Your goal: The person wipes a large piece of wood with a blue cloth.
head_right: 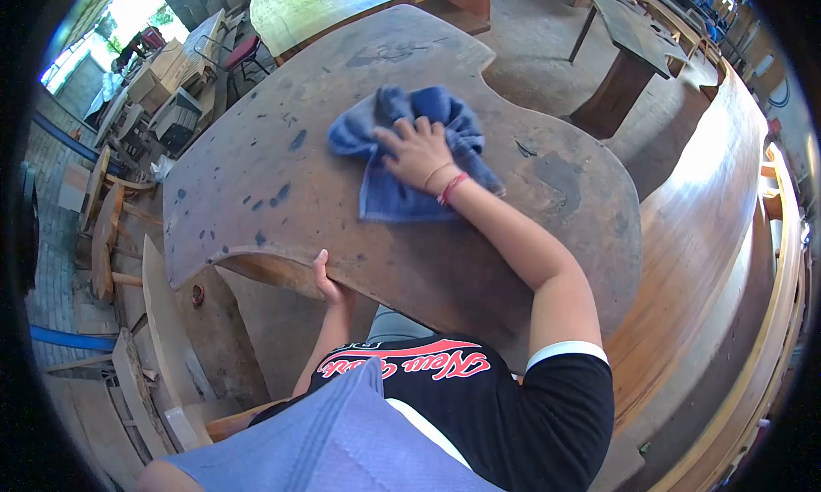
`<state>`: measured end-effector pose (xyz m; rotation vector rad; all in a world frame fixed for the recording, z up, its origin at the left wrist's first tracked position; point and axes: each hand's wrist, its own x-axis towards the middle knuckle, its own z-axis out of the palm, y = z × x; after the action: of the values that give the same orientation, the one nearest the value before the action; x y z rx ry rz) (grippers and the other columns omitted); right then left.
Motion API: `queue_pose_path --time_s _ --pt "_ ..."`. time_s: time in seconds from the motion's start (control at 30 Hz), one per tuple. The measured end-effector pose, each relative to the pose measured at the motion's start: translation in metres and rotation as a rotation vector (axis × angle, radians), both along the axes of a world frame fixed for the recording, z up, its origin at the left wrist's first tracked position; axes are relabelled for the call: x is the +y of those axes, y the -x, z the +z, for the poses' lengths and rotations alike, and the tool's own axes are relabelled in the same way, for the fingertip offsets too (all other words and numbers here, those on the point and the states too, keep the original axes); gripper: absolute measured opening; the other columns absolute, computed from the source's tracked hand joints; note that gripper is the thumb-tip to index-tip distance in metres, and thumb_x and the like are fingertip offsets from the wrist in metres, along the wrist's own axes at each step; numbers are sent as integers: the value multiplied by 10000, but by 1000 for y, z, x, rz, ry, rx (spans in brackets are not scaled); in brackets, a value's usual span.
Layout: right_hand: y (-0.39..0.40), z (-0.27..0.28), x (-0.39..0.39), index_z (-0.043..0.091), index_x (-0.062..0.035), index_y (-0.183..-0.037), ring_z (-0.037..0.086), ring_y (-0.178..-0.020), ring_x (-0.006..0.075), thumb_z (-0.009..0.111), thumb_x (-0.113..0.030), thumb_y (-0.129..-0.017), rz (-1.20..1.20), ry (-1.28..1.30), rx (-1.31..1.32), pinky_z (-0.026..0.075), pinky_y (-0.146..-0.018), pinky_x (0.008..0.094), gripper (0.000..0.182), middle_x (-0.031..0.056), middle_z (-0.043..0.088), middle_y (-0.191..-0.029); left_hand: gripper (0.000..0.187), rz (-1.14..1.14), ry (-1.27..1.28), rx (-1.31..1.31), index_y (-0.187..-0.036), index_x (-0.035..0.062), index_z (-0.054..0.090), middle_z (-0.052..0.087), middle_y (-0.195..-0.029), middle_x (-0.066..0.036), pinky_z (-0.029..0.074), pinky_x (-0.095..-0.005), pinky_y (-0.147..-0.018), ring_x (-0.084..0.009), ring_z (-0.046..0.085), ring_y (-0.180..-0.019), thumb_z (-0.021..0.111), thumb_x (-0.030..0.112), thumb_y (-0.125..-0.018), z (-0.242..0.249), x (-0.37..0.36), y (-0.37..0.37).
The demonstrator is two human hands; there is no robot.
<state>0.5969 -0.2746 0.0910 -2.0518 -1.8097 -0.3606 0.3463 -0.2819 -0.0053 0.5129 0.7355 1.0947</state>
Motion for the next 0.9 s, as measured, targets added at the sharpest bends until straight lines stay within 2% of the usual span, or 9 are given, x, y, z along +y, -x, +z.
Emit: queue_pose_path --time_s 0.07,0.17,0.23,0.33,0.43,0.57,0.7,0.77,0.9 --pt "27 -1 -13 507 -291 -1265 449 -983 267 608 -334 -781 183 -65 -38 352 -852 416 496 43 501 -1106 494 -11 -7 -16 -1190 26 523 562 -1177 -116 415 -388 -934 -262 530 -1082 525 371 -836 2 0 1" --pt "49 11 -53 504 -303 -1288 455 -1019 254 619 -330 -761 455 38 25 353 -892 396 540 40 502 -1137 498 -58 -25 20 -1214 17 512 549 -1219 -120 405 -393 -956 -268 518 -1118 493 372 -866 0 -1 0" --pt "45 19 -77 503 -306 -1294 454 -1052 254 629 -324 -750 515 105 53 350 -915 397 559 40 504 -1157 413 87 -88 -170 -1157 4 538 566 -1165 -144 443 -386 -941 -261 562 -1067 510 286 -856 -8 1 -7" --pt "26 20 -94 524 -302 -1279 458 -1068 262 647 -283 -724 396 97 77 348 -925 399 569 37 511 -1166 417 -28 -6 -152 -1156 -2 542 569 -1160 -138 436 -389 -951 -264 553 -1079 509 286 -855 -2 1 -2" --pt "3 17 -85 542 -286 -1256 465 -1032 241 646 -225 -724 163 15 78 357 -886 383 545 20 521 -1114 414 10 7 -108 -1170 19 515 556 -1153 -119 441 -380 -941 -247 541 -1085 532 268 -840 -6 2 -1" --pt "-21 -3 -39 520 -304 -1247 455 -991 262 591 -335 -792 -67 -61 -42 363 -842 419 462 24 514 -1119 411 15 9 -87 -1174 40 492 538 -1158 -110 441 -376 -931 -240 529 -1093 551 258 -831 -14 4 3" --pt "-5 -11 8 512 -272 -1260 458 -1021 291 556 -338 -809 -92 -40 -18 354 -846 472 458 53 517 -1164 426 26 -3 -83 -1188 39 487 531 -1180 -109 434 -383 -935 -241 527 -1097 550 274 -838 -14 4 2" --pt "14 -10 15 500 -272 -1270 455 -1003 271 566 -332 -813 -64 -57 -69 362 -801 428 465 48 514 -1156 522 59 -29 -4 -1240 39 491 543 -1213 -106 409 -387 -945 -255 522 -1102 505 411 -874 -11 2 -1" --pt "42 -5 -13 486 -270 -1297 447 -1016 271 583 -334 -806 151 -70 -72 344 -836 410 504 53 508 -1160 538 88 -49 -15 -1270 38 470 527 -1247 -112 403 -394 -962 -264 512 -1127 482 434 -905 -8 3 -2"
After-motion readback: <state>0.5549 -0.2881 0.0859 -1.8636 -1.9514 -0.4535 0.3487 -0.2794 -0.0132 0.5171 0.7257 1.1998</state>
